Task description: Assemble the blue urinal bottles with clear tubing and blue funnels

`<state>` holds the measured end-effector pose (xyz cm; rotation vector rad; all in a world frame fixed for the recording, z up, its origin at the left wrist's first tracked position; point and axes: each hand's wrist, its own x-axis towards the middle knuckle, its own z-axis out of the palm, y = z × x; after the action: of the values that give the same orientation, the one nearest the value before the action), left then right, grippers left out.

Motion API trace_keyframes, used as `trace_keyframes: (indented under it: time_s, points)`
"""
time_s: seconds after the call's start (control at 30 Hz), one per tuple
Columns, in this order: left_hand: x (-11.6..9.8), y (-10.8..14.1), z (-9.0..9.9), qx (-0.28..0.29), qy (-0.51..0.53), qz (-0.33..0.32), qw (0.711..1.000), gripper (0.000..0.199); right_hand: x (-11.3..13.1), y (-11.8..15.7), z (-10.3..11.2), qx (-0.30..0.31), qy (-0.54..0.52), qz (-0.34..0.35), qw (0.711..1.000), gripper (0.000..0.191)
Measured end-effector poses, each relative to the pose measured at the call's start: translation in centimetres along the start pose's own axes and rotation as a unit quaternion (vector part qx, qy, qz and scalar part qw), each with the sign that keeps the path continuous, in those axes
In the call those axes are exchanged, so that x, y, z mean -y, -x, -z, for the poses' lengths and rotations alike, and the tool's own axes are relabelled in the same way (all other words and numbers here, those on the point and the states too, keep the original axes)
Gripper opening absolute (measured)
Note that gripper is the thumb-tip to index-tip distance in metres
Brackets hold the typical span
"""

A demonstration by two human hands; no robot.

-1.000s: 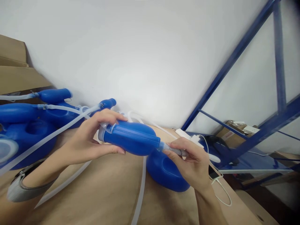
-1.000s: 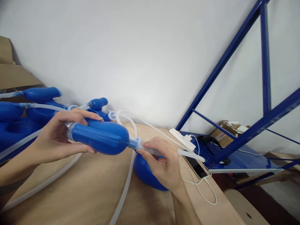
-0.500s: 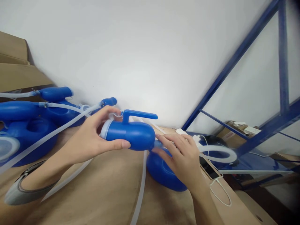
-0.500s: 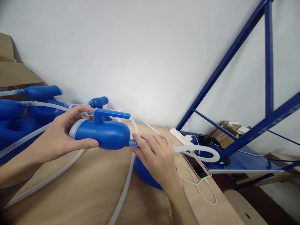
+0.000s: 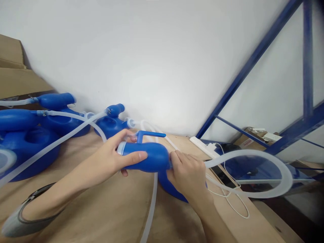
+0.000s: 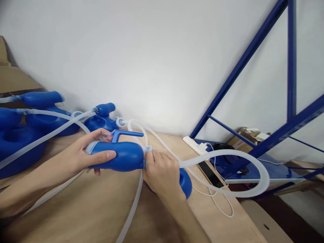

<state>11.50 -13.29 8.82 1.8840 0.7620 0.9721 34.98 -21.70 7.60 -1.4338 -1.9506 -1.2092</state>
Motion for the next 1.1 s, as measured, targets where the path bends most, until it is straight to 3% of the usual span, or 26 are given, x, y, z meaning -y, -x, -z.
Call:
trace_keyframes:
  time_s: [0.13,0.27,0.37,0.47,0.57,0.67,0.73,0.8,0.83,0.9,1.0,1.1]
  points:
    - [-0.5,0.2,-0.3,-0.085,-0.141,-0.192,0.967,0.047,-0.6,0.4,-0.9,0.020,-0.028,0.001,0.999,0.016]
    - [-0.4,0.6,-0.3,-0.017,-0.241,-0.410,0.880,0.031,-1.3,0.6,-1.4,0.137,-0.109,-0.025,0.984,0.006]
    - [0.1,0.9,-0.6,0.005,-0.287,-0.474,0.833,0.030,-2.0,0.4,-1.2,0.256,-0.175,-0.031,0.950,0.005]
    - [1.0,0.5,-0.8,0.002,-0.268,-0.499,0.824,0.031,-2.4,0.1,-0.8,0.251,-0.177,-0.045,0.950,0.008]
    - [2.0,-0.7,-0.2,-0.009,-0.205,-0.502,0.840,0.030,-2.5,-0.3,-0.1,0.130,-0.157,-0.033,0.978,0.010]
    - [2.6,-1.8,1.3,-0.028,-0.168,-0.468,0.867,0.050,-2.8,-0.7,1.3,0.001,-0.137,-0.006,0.991,0.022]
    - [2.7,-2.1,2.3,-0.076,-0.170,-0.405,0.895,0.061,-3.3,-0.7,2.4,-0.091,-0.149,-0.017,0.984,0.026]
    - [2.7,-2.0,3.3,-0.153,-0.182,-0.333,0.913,0.067,-3.8,-0.4,3.2,-0.157,-0.227,-0.040,0.960,0.017]
    - [2.7,-2.0,3.6,-0.188,-0.188,-0.304,0.915,0.069,-4.0,-0.2,3.4,-0.150,-0.286,-0.057,0.945,0.011]
    - [2.6,-1.9,4.0,-0.235,-0.191,-0.264,0.916,0.070,-3.9,0.0,3.1,-0.055,-0.410,-0.116,0.903,0.014]
    - [2.5,-1.7,3.9,-0.225,-0.153,-0.232,0.934,0.072,-3.1,0.0,1.2,0.090,-0.533,-0.218,0.813,0.036]
    - [2.6,-1.5,3.3,-0.198,-0.122,-0.199,0.952,0.075,-2.2,-0.4,-0.8,0.104,-0.621,-0.242,0.738,0.050]
